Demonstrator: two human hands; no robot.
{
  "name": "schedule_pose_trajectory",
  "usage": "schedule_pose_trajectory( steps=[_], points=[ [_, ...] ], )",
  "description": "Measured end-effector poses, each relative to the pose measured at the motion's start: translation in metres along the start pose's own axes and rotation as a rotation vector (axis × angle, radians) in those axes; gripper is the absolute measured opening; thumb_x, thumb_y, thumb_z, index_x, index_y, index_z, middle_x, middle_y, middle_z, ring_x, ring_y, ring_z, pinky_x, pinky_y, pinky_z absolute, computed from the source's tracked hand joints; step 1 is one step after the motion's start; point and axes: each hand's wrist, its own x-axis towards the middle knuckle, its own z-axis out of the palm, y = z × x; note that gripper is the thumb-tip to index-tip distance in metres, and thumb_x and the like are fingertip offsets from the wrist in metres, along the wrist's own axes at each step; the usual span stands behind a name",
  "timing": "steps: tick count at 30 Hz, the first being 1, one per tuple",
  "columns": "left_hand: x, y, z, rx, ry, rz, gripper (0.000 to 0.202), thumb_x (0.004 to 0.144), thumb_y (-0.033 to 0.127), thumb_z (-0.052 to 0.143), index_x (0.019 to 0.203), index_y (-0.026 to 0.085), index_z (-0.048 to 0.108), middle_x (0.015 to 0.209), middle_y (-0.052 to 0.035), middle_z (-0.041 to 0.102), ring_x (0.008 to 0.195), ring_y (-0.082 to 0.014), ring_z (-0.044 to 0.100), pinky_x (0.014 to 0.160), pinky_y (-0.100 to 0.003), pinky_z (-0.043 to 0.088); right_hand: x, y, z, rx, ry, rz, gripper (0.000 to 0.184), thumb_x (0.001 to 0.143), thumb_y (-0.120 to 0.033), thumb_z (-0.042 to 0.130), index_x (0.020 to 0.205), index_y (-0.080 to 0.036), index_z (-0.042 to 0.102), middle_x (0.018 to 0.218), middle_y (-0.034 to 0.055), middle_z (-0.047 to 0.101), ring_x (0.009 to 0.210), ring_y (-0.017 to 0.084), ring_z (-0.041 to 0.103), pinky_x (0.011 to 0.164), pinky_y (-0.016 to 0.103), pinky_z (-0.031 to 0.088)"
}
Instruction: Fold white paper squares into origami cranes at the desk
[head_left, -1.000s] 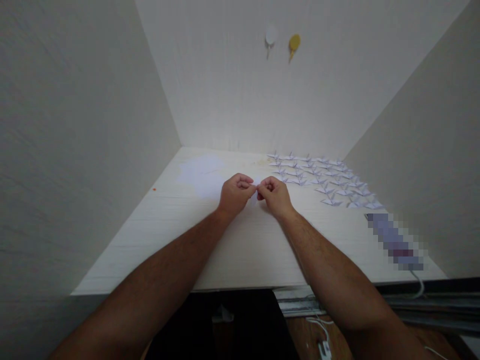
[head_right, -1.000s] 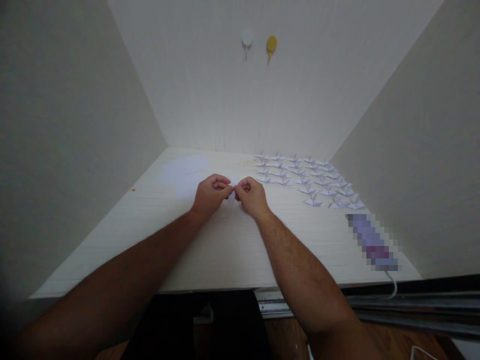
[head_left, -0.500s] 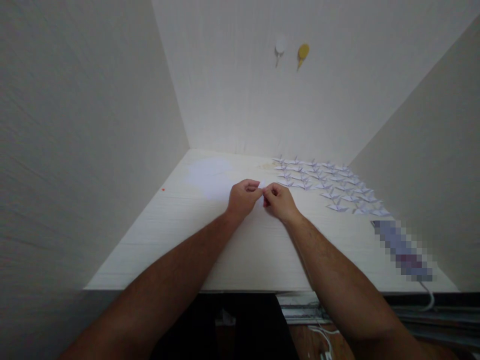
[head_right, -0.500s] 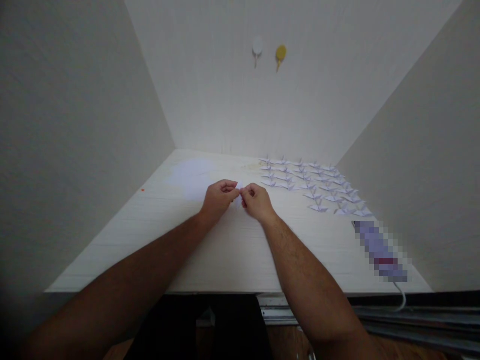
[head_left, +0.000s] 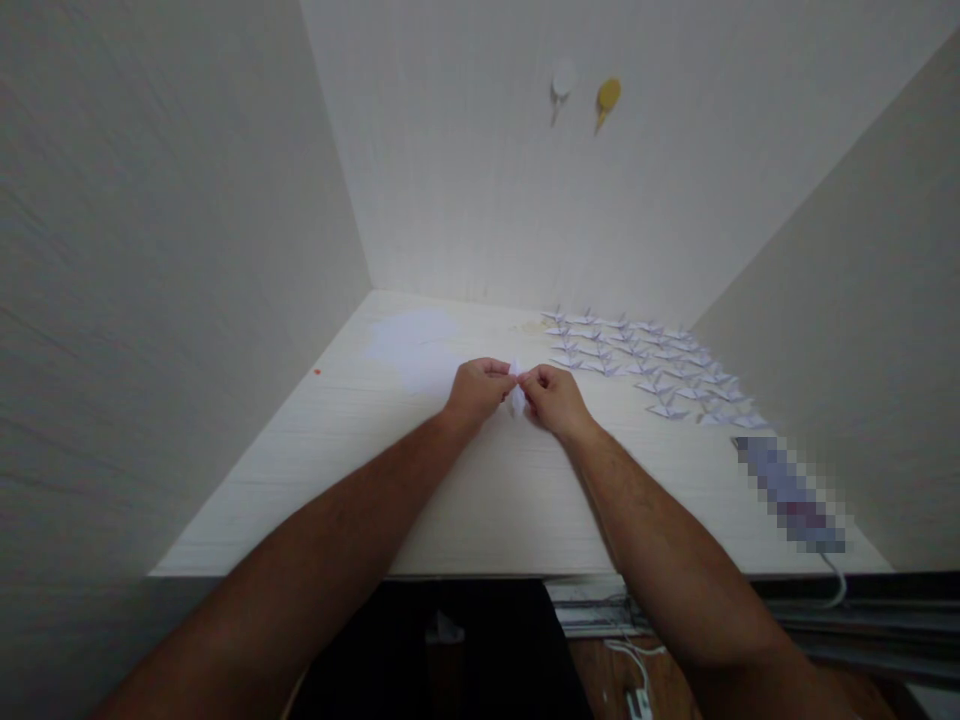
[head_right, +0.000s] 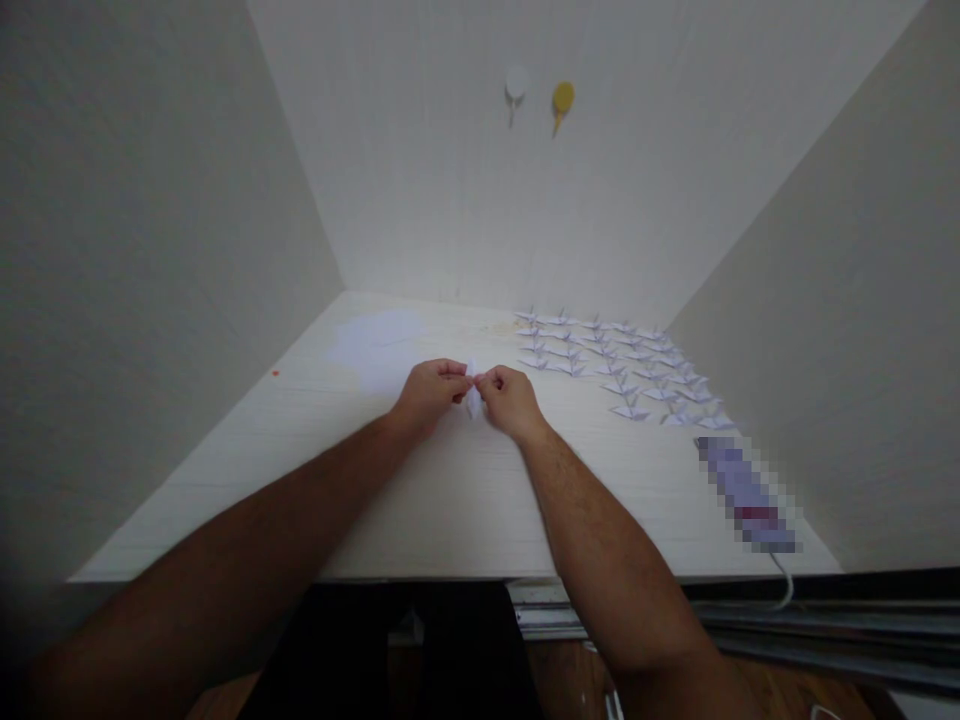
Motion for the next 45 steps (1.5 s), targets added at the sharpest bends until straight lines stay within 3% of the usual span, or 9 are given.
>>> schedule_pose_trajectory(
  steps=[3, 7, 9, 11, 17, 21, 24, 34, 45],
  points=[
    [0.001, 0.003, -0.004, -0.080, 0.028, -0.043, 0.029, 0.056, 0.011, 0.068, 0.080, 0.017, 0.054, 0.047, 0.0048, 0.054, 0.043, -0.0102, 0.048, 0.045, -0.022, 0.035, -0.001, -0.003, -0.001, 0.149, -0.013, 0.012, 0.023, 0.079, -0.040, 0.057, 0.077, -0.017, 0.058, 0.057, -0.0020, 0.057, 0.045, 0.010, 0.048, 0.043, 0.021, 0.036],
    [0.002, 0.004, -0.010, -0.159, 0.006, -0.080, 0.024, 0.056, 0.015, 0.070, 0.070, 0.018, 0.050, 0.049, 0.0041, 0.052, 0.045, -0.0095, 0.047, 0.045, -0.022, 0.034, -0.005, -0.011, -0.006, 0.125, 0.025, -0.254, 0.025, 0.073, -0.026, 0.062, 0.098, -0.019, 0.061, 0.094, 0.0045, 0.065, 0.064, 0.010, 0.058, 0.051, 0.021, 0.044],
    [0.002, 0.003, -0.012, -0.147, -0.043, -0.083, 0.021, 0.057, 0.020, 0.071, 0.066, 0.017, 0.052, 0.051, 0.0032, 0.053, 0.047, -0.0091, 0.047, 0.046, -0.022, 0.034, -0.006, -0.014, -0.008, 0.046, 0.033, -0.395, 0.020, 0.073, -0.024, 0.064, 0.093, -0.020, 0.065, 0.105, 0.0066, 0.063, 0.073, 0.012, 0.060, 0.052, 0.021, 0.044],
    [0.003, 0.003, -0.012, -0.086, -0.077, -0.068, 0.019, 0.060, 0.025, 0.071, 0.067, 0.017, 0.056, 0.055, 0.0014, 0.056, 0.049, -0.0097, 0.049, 0.046, -0.022, 0.033, -0.006, -0.016, -0.009, -0.004, 0.060, -0.449, 0.010, 0.075, -0.025, 0.064, 0.084, -0.020, 0.067, 0.099, 0.0064, 0.064, 0.077, 0.014, 0.060, 0.053, 0.022, 0.044],
    [0.005, 0.006, -0.015, 0.158, -0.148, 0.168, 0.019, 0.070, 0.035, 0.064, 0.068, 0.016, 0.066, 0.065, -0.0010, 0.062, 0.058, -0.0114, 0.052, 0.050, -0.023, 0.036, -0.003, -0.016, -0.011, 0.076, 0.190, -0.233, 0.012, 0.073, -0.029, 0.067, 0.074, -0.018, 0.062, 0.069, 0.0003, 0.062, 0.062, 0.012, 0.055, 0.054, 0.023, 0.042],
    [0.002, 0.009, -0.016, 0.125, -0.189, 0.224, 0.019, 0.061, 0.026, 0.073, 0.076, 0.015, 0.066, 0.069, -0.0006, 0.065, 0.063, -0.0118, 0.058, 0.061, -0.024, 0.043, -0.002, -0.020, -0.012, 0.239, 0.084, -0.052, 0.019, 0.067, -0.032, 0.070, 0.071, -0.018, 0.058, 0.056, -0.0034, 0.057, 0.048, 0.010, 0.050, 0.045, 0.021, 0.037],
    [-0.002, 0.012, -0.014, 0.117, -0.170, 0.208, 0.017, 0.061, 0.022, 0.071, 0.074, 0.015, 0.064, 0.063, 0.0002, 0.064, 0.058, -0.0115, 0.058, 0.058, -0.024, 0.044, -0.004, -0.025, -0.012, 0.294, 0.015, 0.010, 0.021, 0.065, -0.032, 0.071, 0.070, -0.018, 0.057, 0.053, -0.0031, 0.058, 0.045, 0.009, 0.051, 0.043, 0.020, 0.036],
    [-0.004, 0.014, -0.013, 0.137, -0.146, 0.205, 0.012, 0.061, 0.017, 0.066, 0.073, 0.015, 0.063, 0.059, 0.0014, 0.062, 0.053, -0.0103, 0.056, 0.052, -0.022, 0.042, -0.003, -0.022, -0.011, 0.442, -0.069, 0.058, 0.020, 0.061, -0.027, 0.071, 0.070, -0.017, 0.057, 0.050, -0.0027, 0.061, 0.041, 0.010, 0.054, 0.042, 0.020, 0.041],
    [0.001, 0.005, -0.014, -0.089, -0.240, 0.160, 0.016, 0.062, 0.024, 0.073, 0.073, 0.015, 0.064, 0.065, -0.0001, 0.063, 0.059, -0.0104, 0.058, 0.060, -0.024, 0.047, -0.001, -0.016, -0.011, 0.532, -0.082, -0.043, 0.020, 0.063, -0.029, 0.072, 0.076, -0.019, 0.060, 0.052, -0.0053, 0.060, 0.042, 0.009, 0.054, 0.045, 0.021, 0.044]
  ],
)
